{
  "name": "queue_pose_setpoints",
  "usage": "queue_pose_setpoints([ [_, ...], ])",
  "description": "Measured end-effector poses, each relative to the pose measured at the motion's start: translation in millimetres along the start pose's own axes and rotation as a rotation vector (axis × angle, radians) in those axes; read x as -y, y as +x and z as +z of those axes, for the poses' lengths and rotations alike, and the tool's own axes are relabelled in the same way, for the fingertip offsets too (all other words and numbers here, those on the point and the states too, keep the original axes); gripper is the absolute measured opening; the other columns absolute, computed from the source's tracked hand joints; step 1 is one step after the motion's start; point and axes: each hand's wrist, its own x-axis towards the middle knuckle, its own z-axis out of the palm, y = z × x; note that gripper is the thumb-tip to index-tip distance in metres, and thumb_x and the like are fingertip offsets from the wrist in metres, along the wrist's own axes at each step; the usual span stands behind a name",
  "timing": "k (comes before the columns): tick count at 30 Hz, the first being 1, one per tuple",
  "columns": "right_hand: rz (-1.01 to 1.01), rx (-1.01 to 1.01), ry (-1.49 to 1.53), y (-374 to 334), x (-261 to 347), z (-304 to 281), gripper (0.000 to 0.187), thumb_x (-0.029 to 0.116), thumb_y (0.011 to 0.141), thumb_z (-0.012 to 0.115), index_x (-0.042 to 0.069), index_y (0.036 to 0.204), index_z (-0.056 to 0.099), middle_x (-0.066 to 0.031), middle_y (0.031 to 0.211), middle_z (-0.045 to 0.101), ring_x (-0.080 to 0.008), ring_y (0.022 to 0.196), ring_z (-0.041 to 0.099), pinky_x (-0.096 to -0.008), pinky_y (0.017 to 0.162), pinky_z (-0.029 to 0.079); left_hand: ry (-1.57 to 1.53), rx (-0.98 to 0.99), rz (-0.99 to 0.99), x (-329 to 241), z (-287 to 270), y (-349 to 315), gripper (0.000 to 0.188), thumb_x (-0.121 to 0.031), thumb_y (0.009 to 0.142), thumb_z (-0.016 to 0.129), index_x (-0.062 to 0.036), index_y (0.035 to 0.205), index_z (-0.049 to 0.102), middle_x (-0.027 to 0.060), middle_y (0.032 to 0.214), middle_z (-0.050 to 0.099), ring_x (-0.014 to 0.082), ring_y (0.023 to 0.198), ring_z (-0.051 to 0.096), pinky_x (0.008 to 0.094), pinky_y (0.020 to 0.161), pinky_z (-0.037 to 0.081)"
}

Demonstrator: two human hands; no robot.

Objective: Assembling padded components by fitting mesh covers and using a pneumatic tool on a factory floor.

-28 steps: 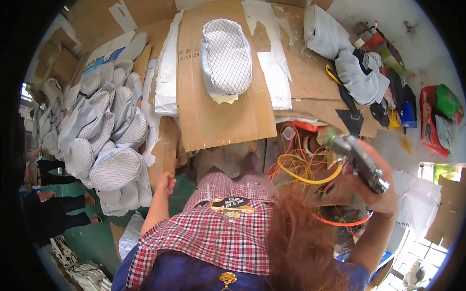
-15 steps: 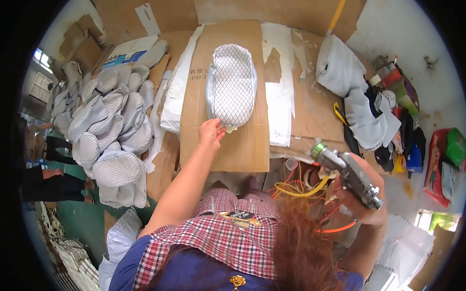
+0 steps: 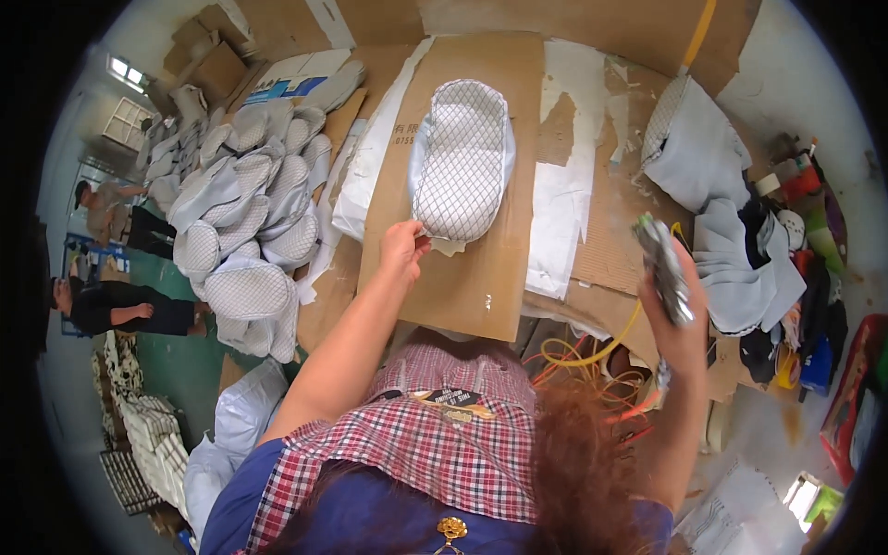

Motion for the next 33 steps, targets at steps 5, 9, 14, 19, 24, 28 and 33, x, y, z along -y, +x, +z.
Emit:
queue_pose_setpoints([
  [5, -0.068, -0.081, -0.48, 48.8, -127.7, 76.4, 0.055, 0.004, 0.069, 0.061, 0.003, 0.12, 0.042, -0.0199, 0.106, 0.053, -0.0341, 0.095, 0.052, -0.0365, 0.082, 0.042, 0.061, 0.045, 0.017, -56.7, 25.8, -12.7, 0.009, -0.008, 0.077, 0.049, -0.0006, 0.081, 0.05, 0.0099, 0.073, 0.054, 0.0205, 0.061, 0.055, 0.0324, 0.057, 0.049],
  [9, -0.06, 0.141, -0.328, 63.2, -141.9, 148.7, 0.047, 0.017, 0.075, 0.064, 0.001, 0.116, 0.047, -0.0168, 0.104, 0.055, -0.0283, 0.095, 0.054, -0.0362, 0.082, 0.043, -0.084, 0.135, -0.048, -104.3, 45.0, -19.1, 0.006, -0.006, 0.078, 0.047, 0.0002, 0.078, 0.048, 0.012, 0.072, 0.053, 0.022, 0.064, 0.056, 0.0315, 0.055, 0.05],
  [14, 0.533, 0.488, 1.352, 65.2, -71.5, 251.1, 0.036, 0.024, 0.081, 0.06, 0.004, 0.11, 0.053, -0.0081, 0.108, 0.056, -0.0214, 0.098, 0.054, -0.0357, 0.083, 0.044, -0.244, 0.127, -0.075, -116.4, 52.9, -21.0, 0.006, -0.002, 0.076, 0.047, 0.0034, 0.08, 0.047, 0.0142, 0.074, 0.052, 0.0247, 0.065, 0.056, 0.034, 0.057, 0.054],
  [19, 0.42, 0.152, 1.478, 84.3, -77.1, 270.6, 0.018, 0.014, 0.08, 0.062, 0.008, 0.097, 0.06, -0.0027, 0.095, 0.061, -0.0149, 0.085, 0.057, -0.0312, 0.08, 0.044, -0.253, 0.13, -0.092, -130.4, 56.1, -5.7, 0.009, -0.002, 0.075, 0.047, 0.0038, 0.081, 0.048, 0.0139, 0.074, 0.054, 0.0235, 0.062, 0.057, 0.0325, 0.053, 0.054],
  [24, 0.146, 0.175, 0.633, 96.2, -74.5, 261.7, 0.023, 0.019, 0.079, 0.063, -0.002, 0.09, 0.061, -0.001, 0.08, 0.061, -0.0043, 0.07, 0.051, -0.0232, 0.061, 0.042, -0.071, 0.267, 0.078, -187.0, 50.1, 21.9, 0.01, -0.007, 0.077, 0.046, -0.0006, 0.078, 0.053, 0.0094, 0.066, 0.056, 0.0192, 0.054, 0.056, 0.0268, 0.044, 0.049],
  [28, 0.375, 0.042, 0.99, 83.2, -118.6, 269.0, 0.032, 0.025, 0.083, 0.053, 0.003, 0.107, 0.056, -0.003, 0.101, 0.058, -0.0133, 0.094, 0.051, -0.0295, 0.082, 0.04, -0.004, 0.253, 0.287, -266.5, 30.1, 39.3, 0.011, -0.011, 0.076, 0.048, -0.0038, 0.077, 0.056, 0.0071, 0.071, 0.059, 0.0174, 0.059, 0.058, 0.031, 0.055, 0.052],
  [33, 0.476, -0.29, 1.524, 130.6, -114.6, 232.5, 0.04, 0.025, 0.084, 0.044, 0.002, 0.116, 0.048, -0.0108, 0.119, 0.051, -0.0249, 0.112, 0.046, -0.0385, 0.098, 0.034, -0.003, 0.532, 0.515, -431.9, -52.9, 36.0, 0.012, -0.006, 0.075, 0.041, -0.003, 0.076, 0.052, 0.0099, 0.076, 0.059, 0.0255, 0.072, 0.059, 0.041, 0.072, 0.05],
])
